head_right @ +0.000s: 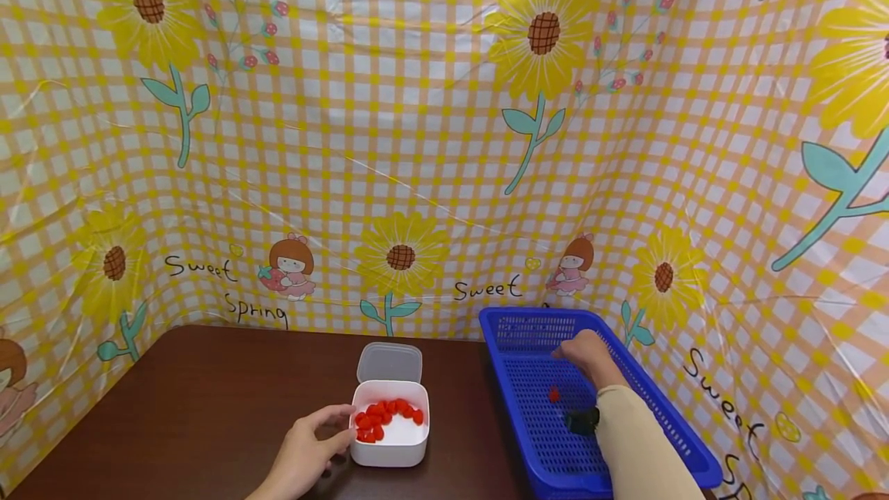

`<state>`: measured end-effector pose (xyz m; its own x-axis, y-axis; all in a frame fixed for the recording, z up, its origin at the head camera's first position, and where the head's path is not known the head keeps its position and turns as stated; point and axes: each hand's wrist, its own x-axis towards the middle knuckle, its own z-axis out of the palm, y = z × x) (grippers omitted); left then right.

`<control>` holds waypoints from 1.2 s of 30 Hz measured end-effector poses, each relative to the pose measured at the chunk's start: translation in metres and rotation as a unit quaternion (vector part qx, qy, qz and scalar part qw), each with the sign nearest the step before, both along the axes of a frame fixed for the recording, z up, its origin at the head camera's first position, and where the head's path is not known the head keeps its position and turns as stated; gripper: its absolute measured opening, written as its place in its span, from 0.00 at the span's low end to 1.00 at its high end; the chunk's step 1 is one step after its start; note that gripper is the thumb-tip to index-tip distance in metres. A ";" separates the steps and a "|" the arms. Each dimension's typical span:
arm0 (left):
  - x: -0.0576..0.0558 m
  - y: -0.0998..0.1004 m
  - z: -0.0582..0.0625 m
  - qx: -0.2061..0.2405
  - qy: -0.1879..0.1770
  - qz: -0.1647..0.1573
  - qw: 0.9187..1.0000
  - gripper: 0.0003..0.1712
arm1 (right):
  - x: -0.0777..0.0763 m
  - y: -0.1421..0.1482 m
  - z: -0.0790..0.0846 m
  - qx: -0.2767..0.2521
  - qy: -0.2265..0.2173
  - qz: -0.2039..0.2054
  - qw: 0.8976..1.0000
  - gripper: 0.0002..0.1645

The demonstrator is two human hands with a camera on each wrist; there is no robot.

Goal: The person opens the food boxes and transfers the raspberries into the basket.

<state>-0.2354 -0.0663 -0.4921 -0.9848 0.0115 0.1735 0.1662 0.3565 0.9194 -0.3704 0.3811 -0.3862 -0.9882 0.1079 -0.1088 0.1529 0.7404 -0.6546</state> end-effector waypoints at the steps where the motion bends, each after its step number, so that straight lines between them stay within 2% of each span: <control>1: 0.000 0.000 0.000 0.000 0.001 0.000 1.000 0.20 | 0.001 -0.004 0.002 -0.011 0.003 0.004 1.000 0.31; 9: 0.000 0.000 0.002 0.004 -0.004 -0.002 1.000 0.20 | 0.004 -0.034 0.018 -0.049 0.028 0.050 0.997 0.28; 14: 0.000 0.000 0.002 0.006 -0.003 -0.007 1.000 0.20 | 0.008 -0.052 0.030 -0.043 0.031 0.072 0.996 0.13; 21: 0.000 -0.001 0.001 0.005 0.000 -0.008 1.000 0.20 | 0.017 -0.075 0.042 -0.045 0.016 0.101 0.994 0.24; 29: 0.001 -0.001 0.002 0.008 -0.005 -0.008 1.000 0.21 | 0.029 -0.099 0.053 -0.062 0.018 0.124 0.990 0.23; 36: 0.001 -0.001 0.002 0.006 -0.003 -0.007 1.000 0.20 | 0.039 -0.123 0.054 -0.086 0.016 0.140 0.986 0.22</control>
